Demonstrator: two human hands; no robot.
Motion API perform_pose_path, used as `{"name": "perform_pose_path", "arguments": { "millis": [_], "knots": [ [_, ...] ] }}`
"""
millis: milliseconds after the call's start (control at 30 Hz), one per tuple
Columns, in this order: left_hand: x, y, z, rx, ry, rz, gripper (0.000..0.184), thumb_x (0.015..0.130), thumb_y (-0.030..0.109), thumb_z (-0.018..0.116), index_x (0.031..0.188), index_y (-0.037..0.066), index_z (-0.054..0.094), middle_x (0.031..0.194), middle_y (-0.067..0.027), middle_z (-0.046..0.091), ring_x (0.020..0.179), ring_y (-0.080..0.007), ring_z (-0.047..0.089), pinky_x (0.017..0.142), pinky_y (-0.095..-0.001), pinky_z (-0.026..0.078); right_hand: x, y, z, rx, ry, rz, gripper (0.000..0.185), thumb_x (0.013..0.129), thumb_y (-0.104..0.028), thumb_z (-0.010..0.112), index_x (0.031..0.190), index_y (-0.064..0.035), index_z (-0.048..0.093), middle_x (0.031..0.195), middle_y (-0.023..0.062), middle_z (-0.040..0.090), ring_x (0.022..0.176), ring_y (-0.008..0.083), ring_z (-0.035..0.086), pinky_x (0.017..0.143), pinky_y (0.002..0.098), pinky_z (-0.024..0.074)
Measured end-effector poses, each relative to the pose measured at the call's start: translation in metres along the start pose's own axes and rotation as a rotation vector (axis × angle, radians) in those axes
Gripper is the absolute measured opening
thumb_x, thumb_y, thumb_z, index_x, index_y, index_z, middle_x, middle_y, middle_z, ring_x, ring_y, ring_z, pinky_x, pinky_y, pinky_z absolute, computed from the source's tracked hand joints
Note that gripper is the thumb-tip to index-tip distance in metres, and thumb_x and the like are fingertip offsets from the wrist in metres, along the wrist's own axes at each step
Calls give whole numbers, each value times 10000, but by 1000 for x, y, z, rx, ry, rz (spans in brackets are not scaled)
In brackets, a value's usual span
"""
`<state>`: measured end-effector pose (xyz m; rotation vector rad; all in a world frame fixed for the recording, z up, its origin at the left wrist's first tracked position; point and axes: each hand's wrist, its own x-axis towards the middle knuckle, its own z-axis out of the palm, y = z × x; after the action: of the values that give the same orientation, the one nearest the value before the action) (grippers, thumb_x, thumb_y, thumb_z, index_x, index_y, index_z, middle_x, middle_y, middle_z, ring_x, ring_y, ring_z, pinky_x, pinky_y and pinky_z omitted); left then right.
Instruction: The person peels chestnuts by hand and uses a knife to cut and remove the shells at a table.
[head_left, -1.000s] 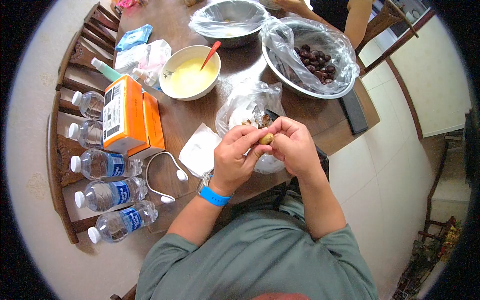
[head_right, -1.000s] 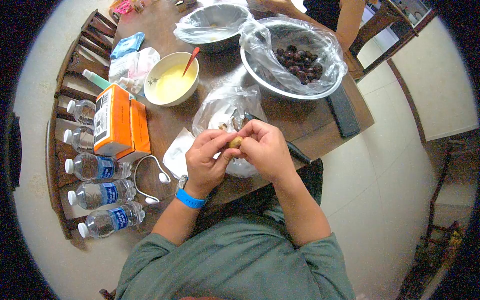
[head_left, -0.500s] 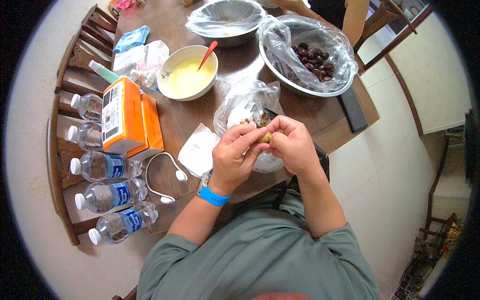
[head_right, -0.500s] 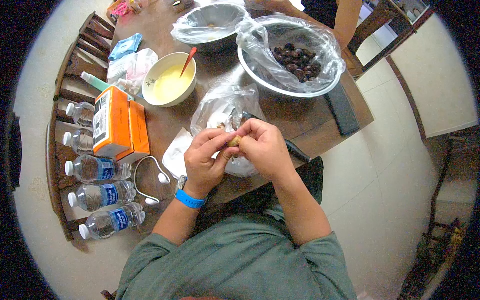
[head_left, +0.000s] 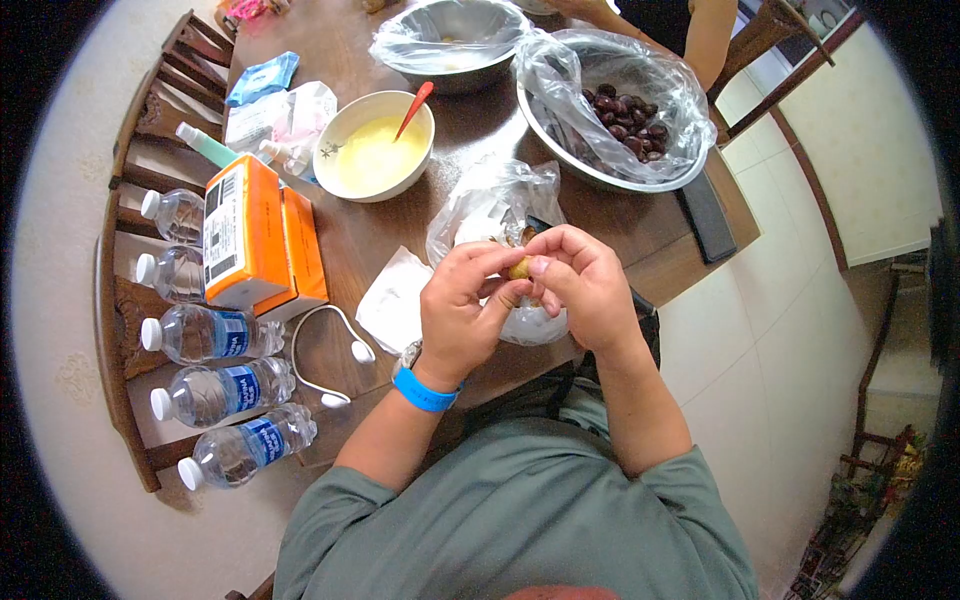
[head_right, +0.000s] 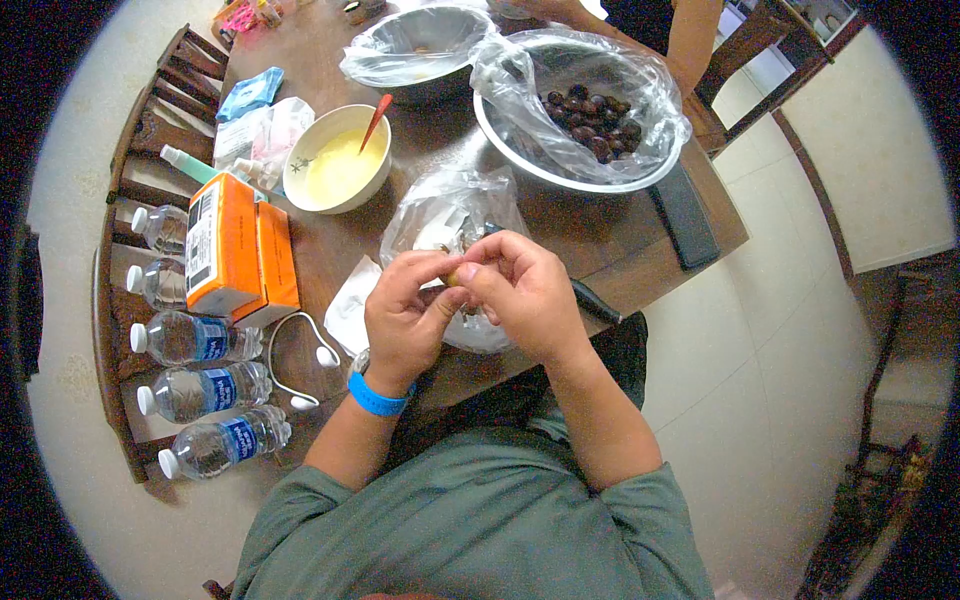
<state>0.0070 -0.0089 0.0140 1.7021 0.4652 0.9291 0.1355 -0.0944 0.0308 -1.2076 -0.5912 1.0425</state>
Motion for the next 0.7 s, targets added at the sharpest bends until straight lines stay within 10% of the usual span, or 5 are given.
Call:
{"name": "perform_pose_path", "arguments": {
  "millis": [133, 700],
  "knots": [
    [-2, -7, -2, 230, 1, 118, 243, 796, 9, 723, 1037, 18, 689, 1044, -128, 612, 845, -191, 652, 765, -280, 572, 0, 2, -1, -127, 1, -48, 148, 904, -103, 598, 996, 13, 598, 749, 23, 622, 596, 42, 521, 522, 189, 410],
    [1, -6, -5, -551, -4, -434, 304, 945, 153, 594, 1204, -7, 576, 1064, -85, 641, 950, -150, 625, 835, -297, 563, -1, 3, -4, -178, 52, -131, 125, 934, -55, 541, 1001, 5, 628, 777, 40, 644, 640, 64, 563, 567, 207, 452]
  ]
}}
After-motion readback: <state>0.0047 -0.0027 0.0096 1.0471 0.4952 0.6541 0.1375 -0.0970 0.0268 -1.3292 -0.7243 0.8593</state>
